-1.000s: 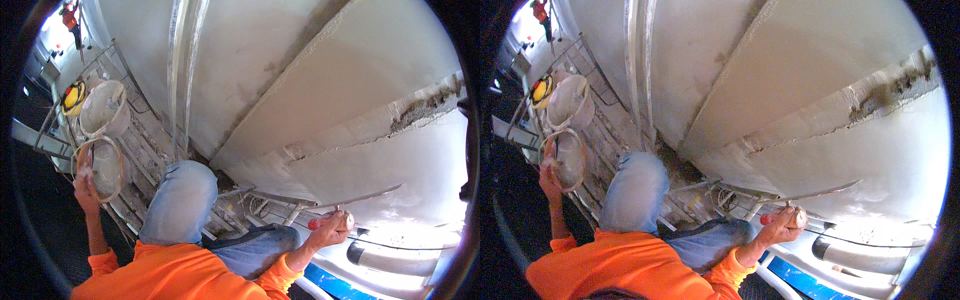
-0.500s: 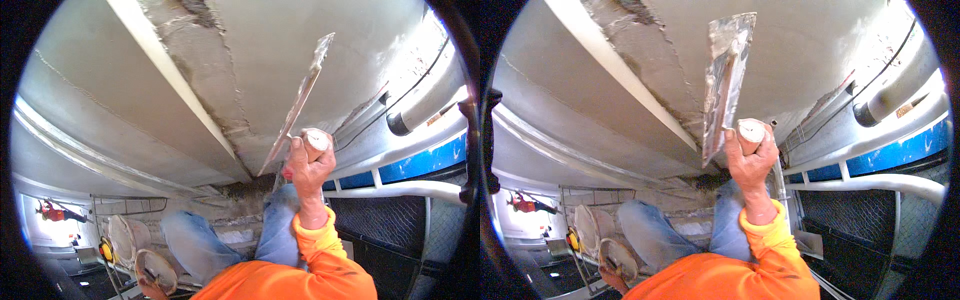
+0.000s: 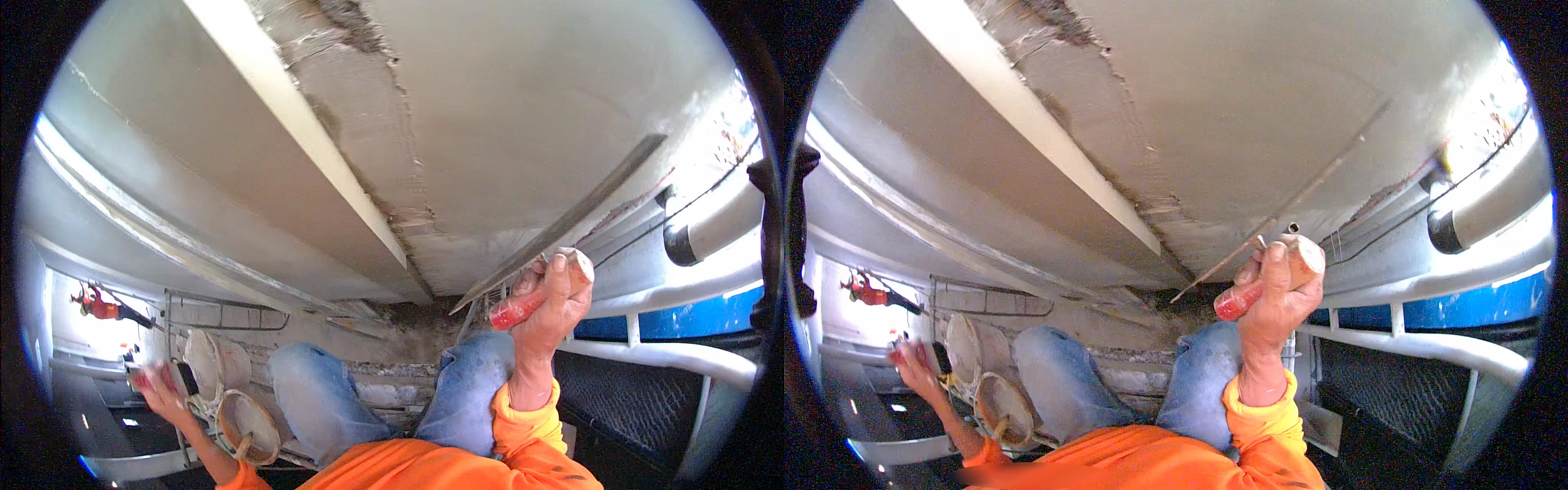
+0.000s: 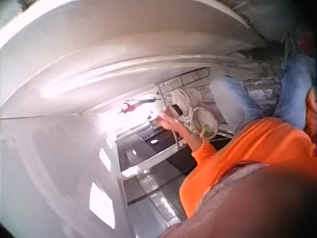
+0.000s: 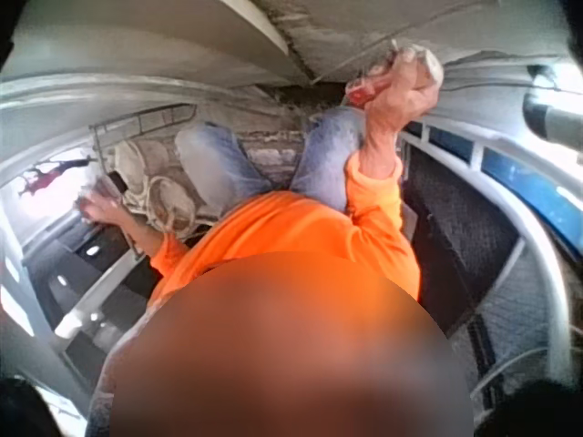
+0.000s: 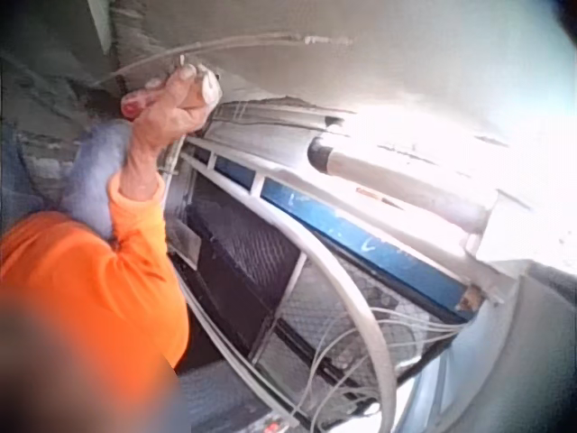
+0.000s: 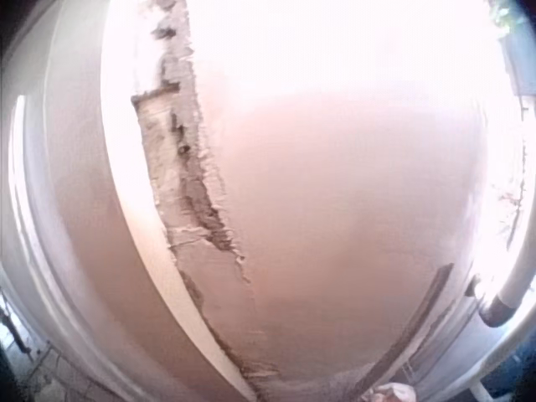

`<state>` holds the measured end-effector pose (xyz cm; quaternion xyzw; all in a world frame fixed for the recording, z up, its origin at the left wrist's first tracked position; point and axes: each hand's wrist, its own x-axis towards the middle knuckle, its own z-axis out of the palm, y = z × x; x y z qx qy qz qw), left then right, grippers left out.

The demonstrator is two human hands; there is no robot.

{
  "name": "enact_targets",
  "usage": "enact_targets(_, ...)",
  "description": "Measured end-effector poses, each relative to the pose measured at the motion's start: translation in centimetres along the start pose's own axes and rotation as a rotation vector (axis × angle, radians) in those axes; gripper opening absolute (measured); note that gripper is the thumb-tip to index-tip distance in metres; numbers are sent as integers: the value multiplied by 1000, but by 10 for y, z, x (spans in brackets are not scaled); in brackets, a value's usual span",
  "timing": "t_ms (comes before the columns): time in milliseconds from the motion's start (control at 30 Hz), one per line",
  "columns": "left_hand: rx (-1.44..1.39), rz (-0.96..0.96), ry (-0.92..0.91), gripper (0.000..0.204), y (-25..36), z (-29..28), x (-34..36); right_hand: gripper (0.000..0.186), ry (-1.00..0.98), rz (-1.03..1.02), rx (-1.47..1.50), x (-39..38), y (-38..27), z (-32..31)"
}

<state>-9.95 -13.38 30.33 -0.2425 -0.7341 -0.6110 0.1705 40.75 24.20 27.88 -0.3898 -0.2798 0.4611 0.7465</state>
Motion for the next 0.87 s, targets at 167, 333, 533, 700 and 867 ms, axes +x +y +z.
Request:
enact_targets(167, -178, 37, -148, 33, 32, 143, 61, 17, -56, -88, 47, 5, 19, 6)
enact_targets(333, 344, 162, -221, 51, 44, 259, 114, 15, -46, -223, -90, 1, 5, 36)
enact_targets(533, 276, 213, -341, 52, 53, 331, 127, 23, 158, -355, -283, -54, -57, 73)
enact_targets(700, 151, 328, -379, 50, 47, 345, 131, 24, 298, -446, -494, -118, -98, 83)
enact_targets(867, 177, 167, -548, 55, 53, 334, 138, 31, 276, -400, -455, -145, -104, 102)
